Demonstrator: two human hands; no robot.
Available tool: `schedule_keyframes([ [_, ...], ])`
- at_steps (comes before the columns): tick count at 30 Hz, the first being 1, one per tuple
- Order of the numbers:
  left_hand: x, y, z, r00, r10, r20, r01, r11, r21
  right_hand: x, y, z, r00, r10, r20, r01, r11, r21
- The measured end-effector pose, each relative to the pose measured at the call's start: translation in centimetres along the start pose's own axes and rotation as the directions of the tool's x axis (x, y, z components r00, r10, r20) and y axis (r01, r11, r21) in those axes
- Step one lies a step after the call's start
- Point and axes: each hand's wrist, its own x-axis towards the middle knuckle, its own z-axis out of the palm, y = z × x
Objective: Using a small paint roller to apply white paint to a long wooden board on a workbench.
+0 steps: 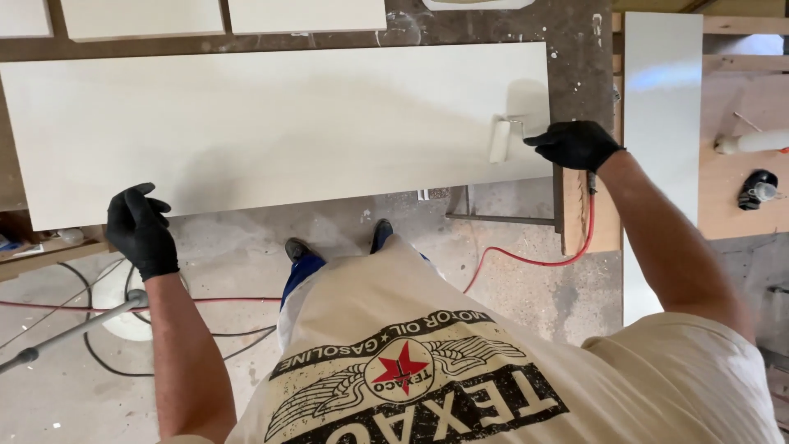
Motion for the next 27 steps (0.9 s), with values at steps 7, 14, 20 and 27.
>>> schedule_keyframes([
  [7,1.6,-1.6,-3.8,0.997,0.075,-0.026,-0.076,0.996,-0.046,11.2,-11.6,-2.5,0.812,-0.35,-0.468,0.352,0.932,-0.086],
  [14,2.4,-0.8,-4.4,0.988,0.093,0.127,-0.087,0.995,-0.057,12.5,-29.8,-15.1,0.785,-0.487,-0.384,0.506,0.86,-0.056],
  [20,1.3,0.6,-0.3,0.964,0.146,0.223,-0.133,0.988,-0.075,9.6,-22.2,-14.9,0.822,-0.47,-0.322,0.483,0.875,-0.045],
  [27,-2.8,2.3,10.1,0.948,0.161,0.274,-0.148,0.987,-0.067,-2.9,-7.5,-13.0,0.969,0.242,0.044,-0.197,0.655,0.73],
])
